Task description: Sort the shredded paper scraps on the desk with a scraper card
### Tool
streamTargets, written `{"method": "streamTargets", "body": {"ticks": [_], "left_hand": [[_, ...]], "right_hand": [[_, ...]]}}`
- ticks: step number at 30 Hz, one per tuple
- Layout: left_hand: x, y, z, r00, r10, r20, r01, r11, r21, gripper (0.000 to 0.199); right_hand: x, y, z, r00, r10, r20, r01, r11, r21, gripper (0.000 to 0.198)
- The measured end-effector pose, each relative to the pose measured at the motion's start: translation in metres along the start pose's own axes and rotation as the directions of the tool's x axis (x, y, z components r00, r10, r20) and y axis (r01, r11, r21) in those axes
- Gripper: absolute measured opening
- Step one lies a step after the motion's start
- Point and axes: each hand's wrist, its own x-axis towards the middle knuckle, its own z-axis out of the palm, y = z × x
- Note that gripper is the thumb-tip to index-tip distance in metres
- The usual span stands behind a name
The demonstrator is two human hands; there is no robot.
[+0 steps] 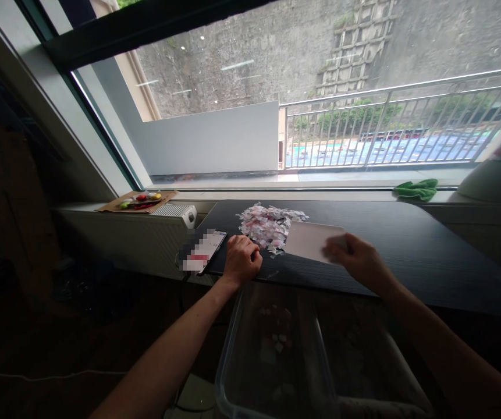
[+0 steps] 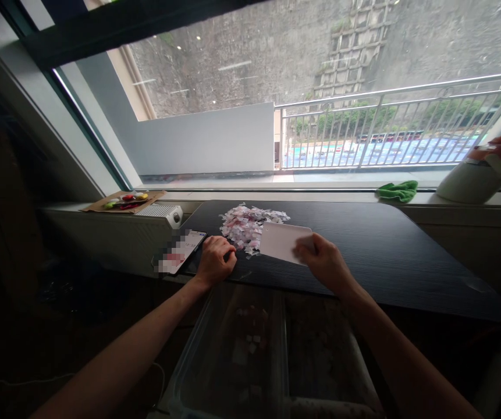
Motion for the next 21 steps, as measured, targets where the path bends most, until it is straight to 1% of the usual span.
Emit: {"method": "streamTargets", "body": {"ticks": [2, 4, 7, 10, 13, 17, 19, 21], "left_hand": [[0.000, -0.001, 0.000, 1.000, -0.003, 0.003, 0.003, 1.000, 0.002, 0.012], [0.000, -0.001, 0.001, 1.000, -0.006, -0.004, 0.006, 1.000, 0.006, 0.012], [-0.001, -0.001, 0.001, 1.000, -0.002, -0.015, 0.002, 1.000, 0.011, 0.012], [0.000, -0.001, 0.001, 1.000, 0.005, -0.008, -0.005, 1.000, 0.009, 0.011], [0.000, -0.001, 0.000, 1.000, -0.003, 0.000, 0.003, 1.000, 0.002, 0.012], [0.000, -0.001, 0.000, 1.000, -0.011, 0.002, 0.011, 1.000, -0.002, 0.012], [0.000, 0.000, 0.000, 1.000, -0.011, 0.004, 0.011, 1.000, -0.002, 0.012], [0.000, 0.000, 0.000, 1.000, -0.012, 0.007, 0.012, 1.000, -0.007, 0.012]], "right_hand": [[0.007, 0.002, 0.006, 1.000, -0.025, 0.002, 0.025, 1.000, 0.014, 0.029], [0.012, 0.005, 0.008, 0.998, -0.041, 0.037, 0.042, 0.999, -0.027, 0.027], [0.011, 0.009, 0.002, 0.997, -0.040, 0.063, 0.046, 0.994, -0.099, 0.023], [0.008, 0.009, -0.003, 0.997, -0.064, 0.051, 0.069, 0.993, -0.097, 0.021], [0.013, 0.005, 0.002, 0.995, -0.092, 0.029, 0.095, 0.991, -0.099, 0.019], [0.019, -0.003, 0.010, 0.995, -0.072, 0.074, 0.080, 0.991, -0.112, 0.021], [0.018, -0.007, 0.008, 0.993, -0.051, 0.105, 0.064, 0.991, -0.118, 0.023], [0.015, -0.009, 0.003, 0.994, -0.036, 0.106, 0.048, 0.992, -0.116, 0.023]]}}
